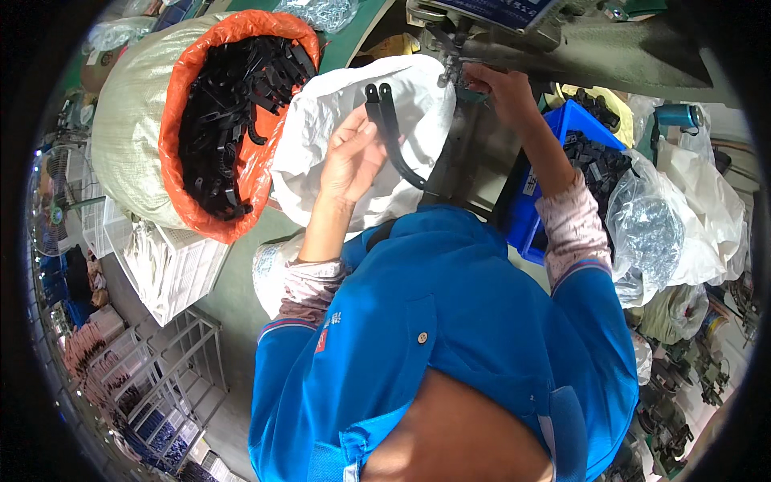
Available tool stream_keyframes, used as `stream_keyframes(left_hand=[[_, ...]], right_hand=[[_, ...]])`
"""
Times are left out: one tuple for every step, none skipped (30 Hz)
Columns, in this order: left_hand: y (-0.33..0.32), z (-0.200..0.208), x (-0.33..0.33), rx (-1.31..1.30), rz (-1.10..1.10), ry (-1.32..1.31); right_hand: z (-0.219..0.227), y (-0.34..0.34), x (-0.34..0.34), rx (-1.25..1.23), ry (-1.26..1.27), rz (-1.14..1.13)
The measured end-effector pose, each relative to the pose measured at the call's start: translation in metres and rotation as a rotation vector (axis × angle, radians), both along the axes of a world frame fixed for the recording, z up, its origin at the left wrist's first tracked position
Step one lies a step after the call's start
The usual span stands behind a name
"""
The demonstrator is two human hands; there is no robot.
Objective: The person repeatedly picks small black plastic components from a blue bin, attaches a small metal piece to each, and places the assembled unit into a white sack. The process is continuous and repetitive throughout the clip.
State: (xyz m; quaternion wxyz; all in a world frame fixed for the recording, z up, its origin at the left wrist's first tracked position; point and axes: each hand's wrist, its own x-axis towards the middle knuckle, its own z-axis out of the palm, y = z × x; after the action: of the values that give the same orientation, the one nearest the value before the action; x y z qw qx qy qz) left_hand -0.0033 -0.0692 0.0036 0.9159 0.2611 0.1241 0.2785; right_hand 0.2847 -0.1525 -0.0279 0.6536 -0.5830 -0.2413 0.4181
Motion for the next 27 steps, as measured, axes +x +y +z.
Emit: stream_keyframes(left_hand=[[-0.001, -0.001, -0.001, -0.048, -0.013, -0.024], [-0.005, 0.000, -0.001, -0.067, -0.026, -0.026], [-0.008, 0.001, 0.000, -0.085, -0.046, -0.029], [-0.012, 0.002, 0.000, -0.102, -0.068, -0.032], [-0.015, 0.004, 0.001, -0.120, -0.070, -0.028], [-0.020, 0.003, 0.000, -0.143, -0.078, -0.024], [-0.025, 0.001, 0.000, -0.165, -0.090, -0.020], [-0.026, -0.010, -0.004, -0.136, -0.082, -0.031], [-0.027, -0.011, -0.005, -0.109, -0.087, -0.029], [-0.031, -0.010, -0.007, -0.084, -0.101, -0.033], [-0.035, -0.011, -0.008, -0.143, -0.067, -0.024], [-0.038, -0.013, -0.010, -0.147, -0.078, -0.024], [-0.042, -0.013, -0.011, -0.165, -0.081, -0.011], [-0.046, -0.011, -0.011, -0.179, -0.080, 0.007], [-0.050, -0.010, -0.010, -0.205, -0.092, 0.016], [-0.052, -0.012, -0.008, -0.198, -0.118, 0.031], [-0.056, -0.012, -0.005, -0.219, -0.136, 0.039], [-0.060, -0.013, -0.002, -0.245, -0.147, 0.047], [-0.064, -0.013, 0.002, -0.258, -0.163, 0.077], [-0.068, -0.014, 0.008, -0.267, -0.185, 0.101], [-0.073, -0.015, 0.015, -0.276, -0.207, 0.125], [-0.077, -0.018, 0.021, -0.264, -0.238, 0.137], [-0.081, -0.021, 0.023, -0.249, -0.253, 0.145], [-0.085, -0.023, 0.025, -0.235, -0.268, 0.150], [-0.094, -0.016, 0.031, -0.144, -0.208, 0.270], [-0.096, -0.016, 0.031, -0.117, -0.204, 0.292], [-0.097, -0.017, 0.032, -0.091, -0.201, 0.317]], right_hand=[[0.013, -0.004, -0.009, 0.037, -0.026, 0.055], [0.027, -0.009, -0.020, 0.073, -0.045, 0.105], [0.038, -0.010, -0.029, 0.111, -0.068, 0.148], [0.043, -0.007, -0.037, 0.108, -0.026, 0.127], [0.047, -0.003, -0.044, 0.108, 0.014, 0.100], [0.054, -0.002, -0.051, 0.105, 0.055, 0.067], [0.064, 0.001, -0.056, -0.029, 0.020, 0.058], [0.035, -0.001, -0.040, 0.220, -0.268, 0.253], [0.052, 0.003, -0.047, 0.094, -0.118, 0.225], [0.038, 0.005, -0.048, 0.200, -0.121, 0.219], [0.028, 0.012, -0.049, 0.192, 0.087, 0.198], [0.025, 0.021, -0.053, 0.166, 0.340, 0.144], [0.034, 0.023, -0.064, 0.267, 0.479, -0.031], [0.044, 0.019, -0.072, 0.276, 0.497, -0.127], [0.042, 0.020, -0.077, 0.296, 0.470, -0.161], [0.038, 0.021, -0.079, 0.315, 0.443, -0.195], [0.030, 0.027, -0.087, 0.271, 0.174, -0.258], [0.028, 0.027, -0.091, 0.215, -0.094, -0.309], [0.025, 0.020, -0.091, 0.183, -0.601, -0.385], [0.023, 0.016, -0.086, 0.215, -0.887, -0.409], [0.019, 0.007, -0.083, 0.159, -0.794, -0.328], [0.015, -0.006, -0.079, 0.106, -0.697, -0.248], [0.017, -0.024, -0.076, 0.155, -0.815, -0.263], [0.020, -0.048, -0.070, 0.206, -0.935, -0.277], [0.025, -0.080, -0.064, 0.145, -0.894, -0.319], [0.029, -0.116, -0.053, 0.085, -0.854, -0.356], [0.025, -0.152, -0.034, -0.092, -0.995, -0.438]])
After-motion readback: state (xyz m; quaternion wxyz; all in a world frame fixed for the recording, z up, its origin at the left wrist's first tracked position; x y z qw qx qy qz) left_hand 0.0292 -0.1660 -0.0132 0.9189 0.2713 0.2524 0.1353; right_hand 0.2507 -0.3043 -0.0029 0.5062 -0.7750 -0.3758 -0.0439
